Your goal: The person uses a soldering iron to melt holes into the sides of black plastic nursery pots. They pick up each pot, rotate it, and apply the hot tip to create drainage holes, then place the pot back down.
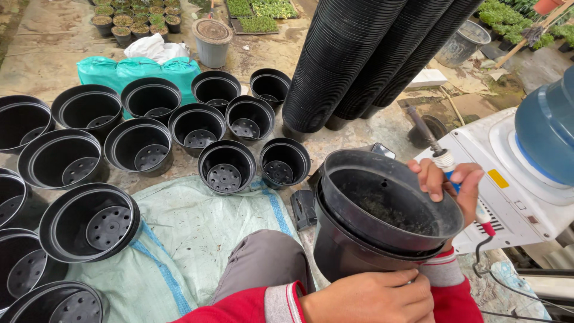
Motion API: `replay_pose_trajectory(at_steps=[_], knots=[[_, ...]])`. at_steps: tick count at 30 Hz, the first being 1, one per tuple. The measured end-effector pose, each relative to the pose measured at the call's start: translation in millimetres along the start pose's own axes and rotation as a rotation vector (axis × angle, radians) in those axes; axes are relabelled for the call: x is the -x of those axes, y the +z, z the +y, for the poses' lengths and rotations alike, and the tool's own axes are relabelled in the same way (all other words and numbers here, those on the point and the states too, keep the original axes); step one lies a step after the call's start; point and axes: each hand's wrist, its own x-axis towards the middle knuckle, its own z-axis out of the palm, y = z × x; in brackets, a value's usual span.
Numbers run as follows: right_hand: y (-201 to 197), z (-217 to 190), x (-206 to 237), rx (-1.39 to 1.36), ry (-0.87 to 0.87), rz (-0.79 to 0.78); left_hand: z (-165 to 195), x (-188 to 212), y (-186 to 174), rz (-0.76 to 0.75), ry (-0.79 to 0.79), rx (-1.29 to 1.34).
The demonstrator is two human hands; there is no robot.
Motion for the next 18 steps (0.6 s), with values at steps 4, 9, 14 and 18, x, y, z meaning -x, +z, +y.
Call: replay_pose_trajectory(at_steps=[4, 9, 14, 18], knots=[[-2.6, -5.5, 0.9, 0.010, -0.023, -0.009, -0.1, -0.7, 0.4, 0.028, -0.006, 0.064], [-4.4, -7.1, 1.5, 0.023, -0.019, -0.014, 0.2, -2.7, 0.8, 0.025, 0.005, 0.052], [-4.3, -8.1, 2.1, 0.027, -0.028, -0.004, 0.4, -1.9, 1.4, 0.034, -0.004, 0.041], [1.9, -8.3, 1.3, 0.085, -0.043, 0.005, -0.9, -2.4, 1.2, 0.007, 0.007, 0.010]])
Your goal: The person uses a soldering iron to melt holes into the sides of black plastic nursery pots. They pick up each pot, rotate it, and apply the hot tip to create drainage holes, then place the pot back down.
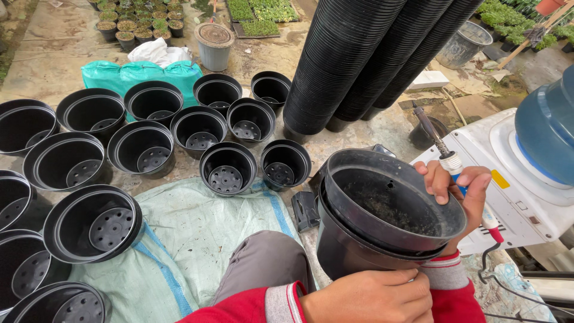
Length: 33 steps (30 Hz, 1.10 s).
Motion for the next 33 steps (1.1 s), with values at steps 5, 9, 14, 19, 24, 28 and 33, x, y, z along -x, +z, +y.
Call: replay_pose_trajectory(at_steps=[5, 9, 14, 19, 24, 28, 33], knots=[[20, -4, 0, 0.112, -0.039, 0.066, -4, 1, -9, -0.009, -0.002, 0.009], [41, -6, 4, 0.297, -0.119, 0.156, -9, 3, -17, -0.042, -0.071, 0.092], [63, -5, 9, 0.503, -0.199, 0.293, -13, 3, -20, -0.041, -0.101, 0.076], [69, -4, 10, 0.686, -0.204, 0.361, -19, 0, -28, -0.071, -0.091, 0.068], [73, -3, 13, 0.788, -0.180, 0.383, -25, -10, -56, -0.040, -0.065, -0.084], [88, -6, 22, 0.978, -0.033, 0.404, -31, -21, -61, 0.047, -0.411, -0.223], [102, -12, 29, 1.070, -0.104, 0.134, -50, 0, -55, -0.074, -0.556, 0.170]])
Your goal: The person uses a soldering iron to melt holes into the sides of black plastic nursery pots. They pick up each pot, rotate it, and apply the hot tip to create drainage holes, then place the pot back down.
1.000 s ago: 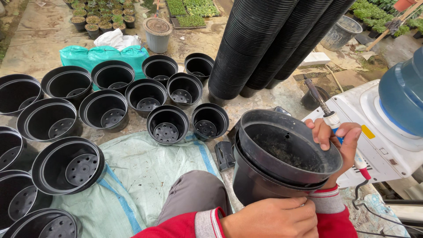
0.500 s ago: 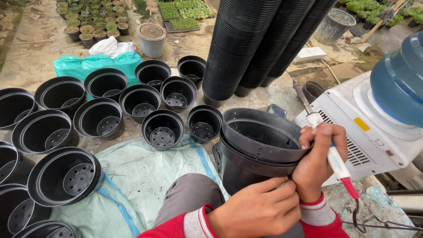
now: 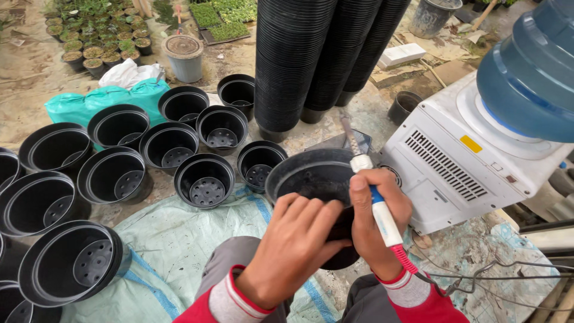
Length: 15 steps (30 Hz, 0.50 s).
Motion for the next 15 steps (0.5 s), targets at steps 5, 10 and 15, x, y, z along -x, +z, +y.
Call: replay_pose_trajectory(at_steps=[5, 10, 15], knots=[[-18, 12, -15, -0.223, -0.076, -0.119, -35, 21, -2, 0.054, -0.079, 0.288], [-27, 21, -20, -0.392, 0.076, -0.052, -48, 31, -6, 0.083, -0.198, 0.524], [-16, 14, -15, -0.184, 0.079, -0.015, -38, 23, -8, 0.097, -0.251, 0.385]])
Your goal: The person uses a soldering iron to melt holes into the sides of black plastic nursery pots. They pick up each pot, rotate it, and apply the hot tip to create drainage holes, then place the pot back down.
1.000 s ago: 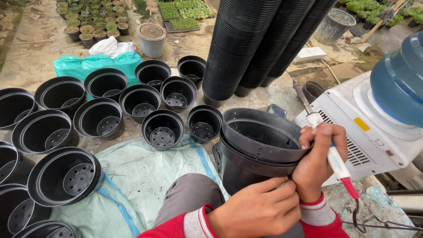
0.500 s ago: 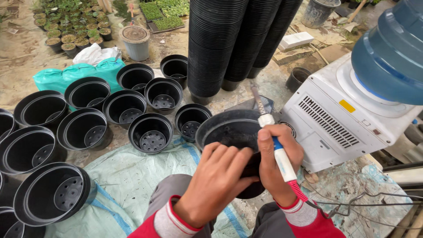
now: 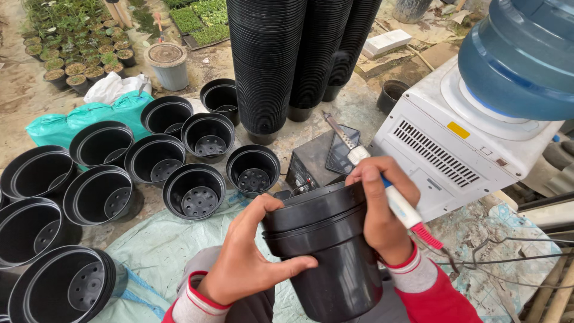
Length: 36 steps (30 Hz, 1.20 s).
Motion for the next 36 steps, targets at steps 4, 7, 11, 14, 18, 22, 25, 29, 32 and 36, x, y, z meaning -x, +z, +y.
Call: replay_pose_trajectory(at_steps=[4, 7, 11, 14, 18, 22, 25, 29, 32, 36], knots=[[9, -5, 6, 0.149, -0.058, -0.018, 10, -7, 2, 0.033, 0.111, -0.149], [12, -7, 10, 0.167, -0.083, -0.043, 11, -7, 6, 0.071, 0.220, -0.230], [11, -6, 7, 0.128, -0.247, 0.062, -2, -5, 6, 0.094, 0.189, -0.215], [3, -4, 1, 0.079, -0.355, 0.284, -17, 0, -4, 0.214, 0.096, -0.143], [-10, -7, 8, -0.075, -0.242, 0.378, -36, 13, -28, 0.290, -0.024, -0.018], [-1, -3, 20, -0.066, -0.236, 0.327, -47, 27, -36, 0.410, -0.082, 0.101], [19, -1, 26, -0.127, -0.182, 0.294, -47, 36, -32, 0.498, -0.059, 0.209], [46, -5, 38, -0.301, -0.138, 0.180, -40, 37, -13, 0.667, -0.150, 0.560], [52, -9, 45, -0.401, -0.076, 0.217, -29, 37, 0, 0.655, -0.197, 0.755], [46, -4, 46, -0.364, 0.039, 0.247, -24, 31, 2, 0.562, -0.307, 0.789]])
